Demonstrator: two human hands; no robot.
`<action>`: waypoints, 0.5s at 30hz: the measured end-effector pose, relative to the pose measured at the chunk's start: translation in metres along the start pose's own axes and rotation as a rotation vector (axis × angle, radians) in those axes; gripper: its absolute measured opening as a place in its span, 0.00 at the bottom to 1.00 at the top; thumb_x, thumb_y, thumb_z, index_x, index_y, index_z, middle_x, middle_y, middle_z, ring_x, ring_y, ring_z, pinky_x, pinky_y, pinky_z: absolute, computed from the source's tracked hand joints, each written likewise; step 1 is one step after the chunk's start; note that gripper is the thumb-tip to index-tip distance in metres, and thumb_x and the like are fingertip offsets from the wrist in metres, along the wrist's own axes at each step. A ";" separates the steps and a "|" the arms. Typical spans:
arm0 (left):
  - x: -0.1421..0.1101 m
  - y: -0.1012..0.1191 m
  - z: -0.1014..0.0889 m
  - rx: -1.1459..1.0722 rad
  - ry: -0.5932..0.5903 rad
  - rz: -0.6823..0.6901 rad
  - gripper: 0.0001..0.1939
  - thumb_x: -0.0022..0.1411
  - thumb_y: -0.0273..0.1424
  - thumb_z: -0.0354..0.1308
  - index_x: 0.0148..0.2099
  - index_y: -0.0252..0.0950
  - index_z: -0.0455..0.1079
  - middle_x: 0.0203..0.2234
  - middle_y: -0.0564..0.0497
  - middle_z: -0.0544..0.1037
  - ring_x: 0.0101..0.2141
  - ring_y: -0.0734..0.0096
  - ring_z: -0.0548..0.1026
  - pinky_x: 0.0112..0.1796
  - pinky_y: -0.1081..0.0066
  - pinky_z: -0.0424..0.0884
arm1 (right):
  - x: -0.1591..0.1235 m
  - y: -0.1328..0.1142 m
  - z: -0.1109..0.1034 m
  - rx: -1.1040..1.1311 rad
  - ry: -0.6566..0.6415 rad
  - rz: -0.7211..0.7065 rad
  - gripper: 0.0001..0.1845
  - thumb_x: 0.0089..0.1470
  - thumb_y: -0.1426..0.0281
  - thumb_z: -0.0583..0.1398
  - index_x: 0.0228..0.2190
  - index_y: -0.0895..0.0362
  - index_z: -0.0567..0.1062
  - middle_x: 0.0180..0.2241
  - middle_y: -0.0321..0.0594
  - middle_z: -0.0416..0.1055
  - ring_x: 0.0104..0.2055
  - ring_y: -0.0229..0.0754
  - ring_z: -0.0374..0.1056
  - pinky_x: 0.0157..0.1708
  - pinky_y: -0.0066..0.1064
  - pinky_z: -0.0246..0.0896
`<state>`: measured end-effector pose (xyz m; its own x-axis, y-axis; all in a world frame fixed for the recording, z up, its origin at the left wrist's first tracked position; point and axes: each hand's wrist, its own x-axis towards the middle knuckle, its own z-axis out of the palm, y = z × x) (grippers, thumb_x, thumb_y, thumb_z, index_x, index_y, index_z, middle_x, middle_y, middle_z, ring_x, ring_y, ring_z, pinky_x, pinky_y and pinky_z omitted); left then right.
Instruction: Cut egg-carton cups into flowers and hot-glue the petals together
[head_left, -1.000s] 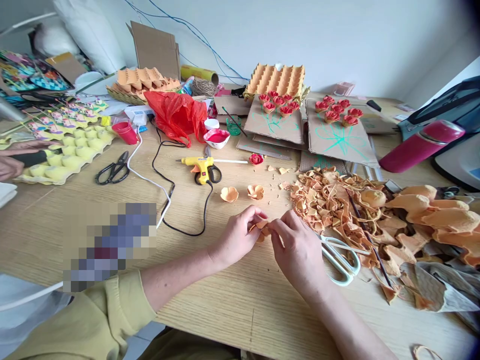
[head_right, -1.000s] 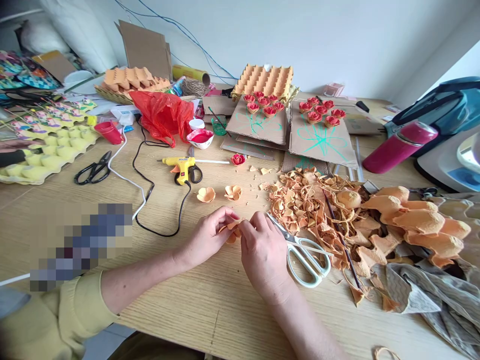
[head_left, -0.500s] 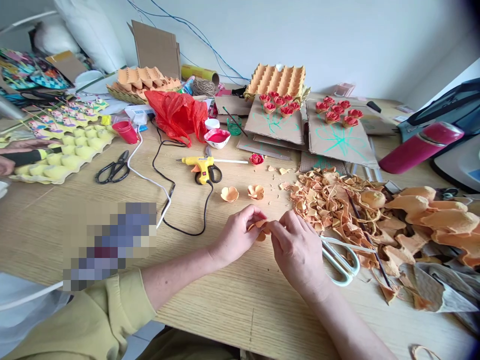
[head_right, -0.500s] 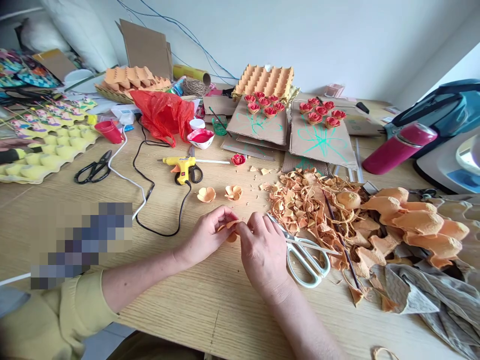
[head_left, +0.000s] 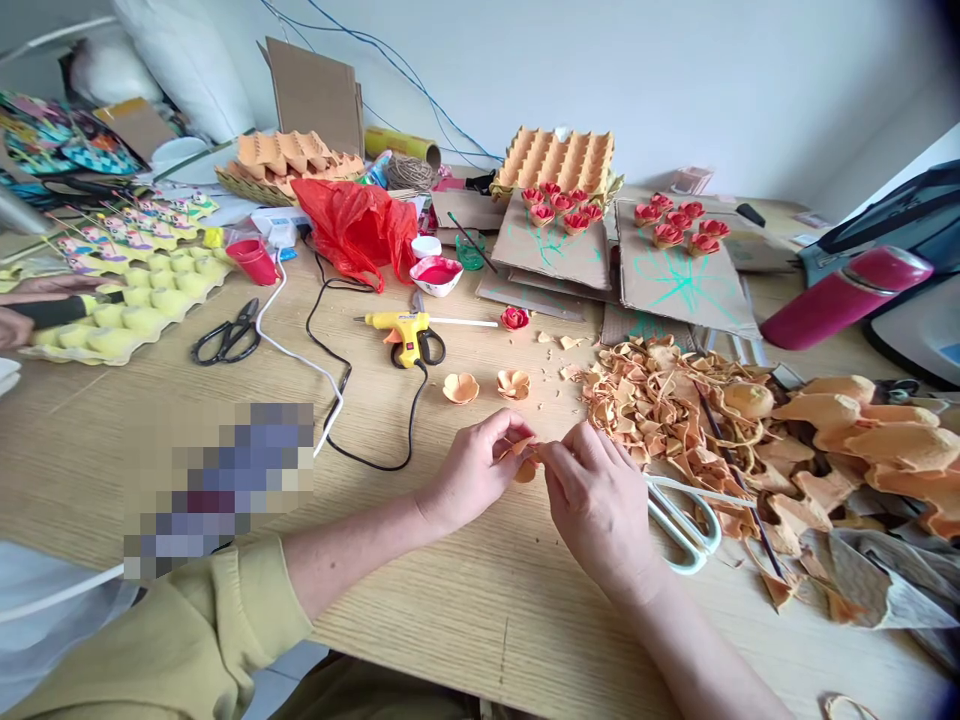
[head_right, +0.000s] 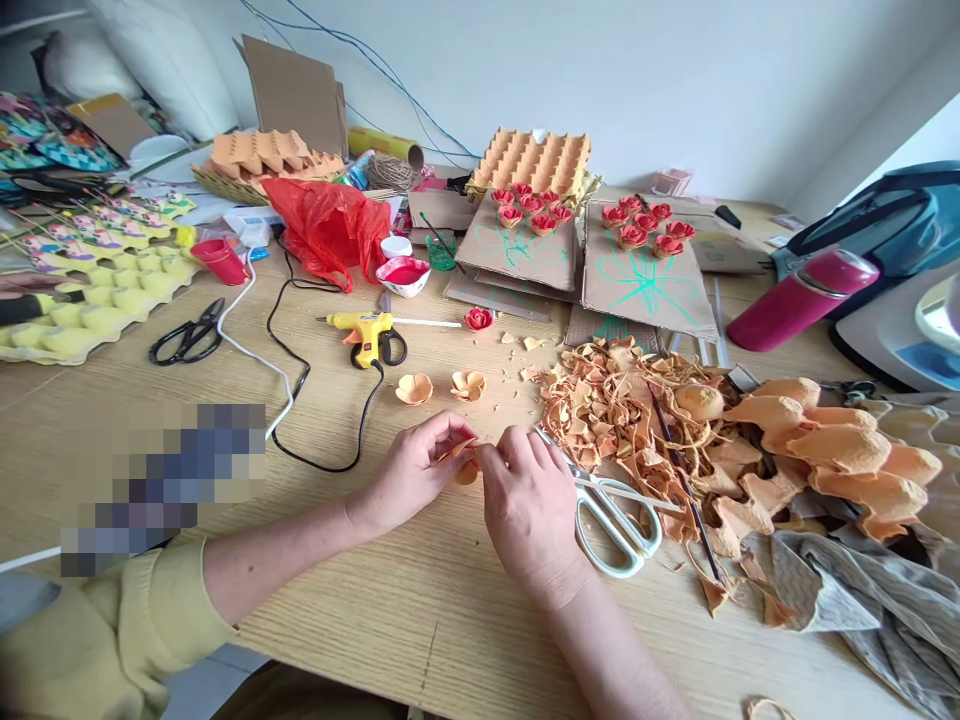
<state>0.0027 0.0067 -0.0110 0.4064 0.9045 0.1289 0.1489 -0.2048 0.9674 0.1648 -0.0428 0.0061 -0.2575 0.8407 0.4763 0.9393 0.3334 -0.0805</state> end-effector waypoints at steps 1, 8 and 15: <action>0.000 0.000 0.000 0.000 -0.002 -0.002 0.06 0.67 0.33 0.58 0.40 0.35 0.69 0.33 0.50 0.79 0.33 0.72 0.77 0.34 0.73 0.73 | 0.000 0.000 0.000 -0.022 0.001 -0.022 0.11 0.65 0.73 0.56 0.33 0.54 0.78 0.30 0.40 0.67 0.33 0.43 0.62 0.34 0.33 0.53; 0.000 0.000 0.000 0.008 0.030 0.053 0.05 0.68 0.32 0.57 0.41 0.35 0.71 0.33 0.49 0.79 0.34 0.71 0.78 0.37 0.73 0.74 | 0.002 0.001 0.001 0.202 -0.004 0.133 0.09 0.66 0.71 0.57 0.38 0.56 0.78 0.32 0.39 0.67 0.31 0.40 0.64 0.33 0.31 0.56; 0.000 0.001 0.001 0.021 0.001 0.021 0.05 0.65 0.30 0.59 0.37 0.34 0.71 0.28 0.52 0.77 0.29 0.74 0.75 0.32 0.75 0.71 | 0.001 0.001 -0.001 0.101 0.007 0.064 0.11 0.66 0.72 0.56 0.34 0.55 0.78 0.30 0.40 0.66 0.32 0.42 0.63 0.32 0.32 0.55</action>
<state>0.0038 0.0062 -0.0103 0.4086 0.9005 0.1490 0.1595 -0.2312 0.9597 0.1655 -0.0418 0.0072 -0.1958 0.8590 0.4731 0.9262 0.3204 -0.1985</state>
